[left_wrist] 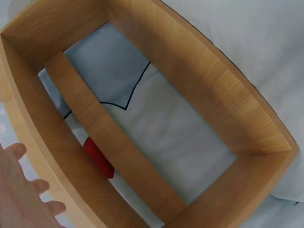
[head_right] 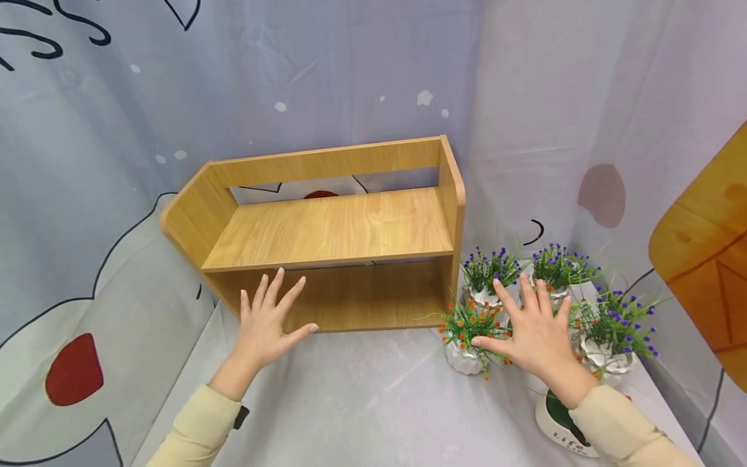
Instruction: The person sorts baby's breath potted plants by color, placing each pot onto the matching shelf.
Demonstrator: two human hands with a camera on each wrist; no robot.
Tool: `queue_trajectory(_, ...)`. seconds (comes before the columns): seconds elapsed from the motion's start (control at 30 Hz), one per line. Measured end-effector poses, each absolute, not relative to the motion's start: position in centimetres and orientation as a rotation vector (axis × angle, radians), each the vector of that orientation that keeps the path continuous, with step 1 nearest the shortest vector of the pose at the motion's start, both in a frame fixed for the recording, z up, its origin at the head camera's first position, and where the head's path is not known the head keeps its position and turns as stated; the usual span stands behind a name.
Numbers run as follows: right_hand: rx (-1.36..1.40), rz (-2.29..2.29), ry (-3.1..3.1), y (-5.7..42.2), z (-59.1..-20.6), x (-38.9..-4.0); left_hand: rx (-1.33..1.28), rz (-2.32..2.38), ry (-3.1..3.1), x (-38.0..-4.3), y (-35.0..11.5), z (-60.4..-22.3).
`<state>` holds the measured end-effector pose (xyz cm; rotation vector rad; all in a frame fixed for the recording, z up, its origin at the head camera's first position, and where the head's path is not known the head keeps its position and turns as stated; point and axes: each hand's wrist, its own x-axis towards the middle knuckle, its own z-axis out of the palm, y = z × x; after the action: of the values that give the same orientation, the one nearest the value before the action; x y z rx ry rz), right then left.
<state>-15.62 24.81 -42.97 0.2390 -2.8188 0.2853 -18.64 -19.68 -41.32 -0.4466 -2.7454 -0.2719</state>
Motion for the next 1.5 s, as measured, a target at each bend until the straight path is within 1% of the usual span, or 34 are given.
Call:
queue_trajectory(0.47,0.282,0.332,-2.681,23.9,-41.7,-13.6,-0.458,-0.310,-2.503,-18.6,-20.2,-39.4)
queue_trajectory(0.77,0.166,0.499,-2.766,23.9,-41.2,-11.4,-0.433,-0.326,-2.395,-19.5,-21.3,-38.6)
queue_trajectory(1.2,0.003,0.836,-2.749,22.7,-43.7,-9.5,-0.325,-0.361,-2.350,-19.6,-23.1,-36.6)
queue_trajectory(1.5,-0.171,0.953,-2.675,21.6,-45.5,-8.4,-0.279,-0.365,-2.282,-19.9,-24.2,-35.3)
